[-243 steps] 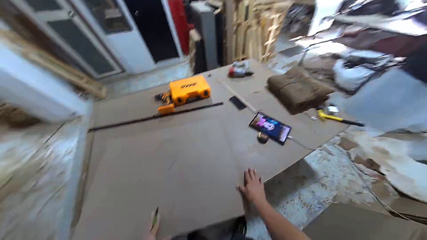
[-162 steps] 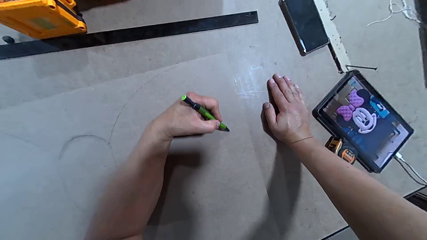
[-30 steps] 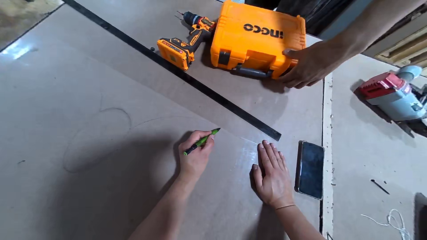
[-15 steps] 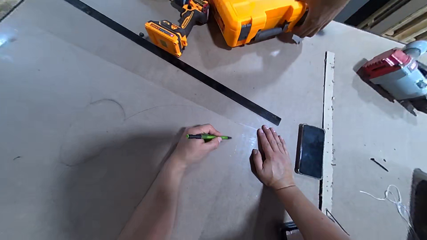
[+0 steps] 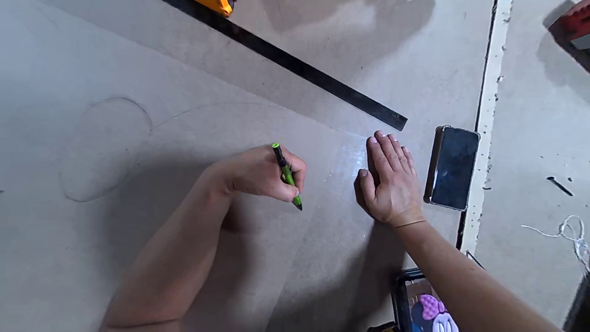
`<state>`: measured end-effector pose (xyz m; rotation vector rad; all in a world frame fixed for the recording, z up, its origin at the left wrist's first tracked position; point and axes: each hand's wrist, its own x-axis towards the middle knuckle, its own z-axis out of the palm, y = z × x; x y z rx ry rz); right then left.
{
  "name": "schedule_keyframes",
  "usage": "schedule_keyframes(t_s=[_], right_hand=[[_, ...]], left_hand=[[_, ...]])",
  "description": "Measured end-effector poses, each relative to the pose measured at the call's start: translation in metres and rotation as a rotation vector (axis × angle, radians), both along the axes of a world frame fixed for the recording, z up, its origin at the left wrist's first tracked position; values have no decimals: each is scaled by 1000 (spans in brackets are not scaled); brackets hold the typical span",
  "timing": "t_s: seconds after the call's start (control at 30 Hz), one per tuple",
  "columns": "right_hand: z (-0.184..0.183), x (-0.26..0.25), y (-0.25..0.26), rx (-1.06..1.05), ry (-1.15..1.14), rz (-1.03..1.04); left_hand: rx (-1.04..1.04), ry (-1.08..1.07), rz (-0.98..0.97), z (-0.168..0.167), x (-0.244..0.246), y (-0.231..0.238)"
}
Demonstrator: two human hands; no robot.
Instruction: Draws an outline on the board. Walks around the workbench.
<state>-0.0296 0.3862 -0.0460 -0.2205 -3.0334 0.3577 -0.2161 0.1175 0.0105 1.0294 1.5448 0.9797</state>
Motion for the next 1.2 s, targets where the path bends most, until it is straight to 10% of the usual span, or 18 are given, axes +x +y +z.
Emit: schedule_keyframes(t_s=[1.2], right_hand=[[-1,0,0,12,22,-5]], left_hand=[[51,-32,223,-3,3,1]])
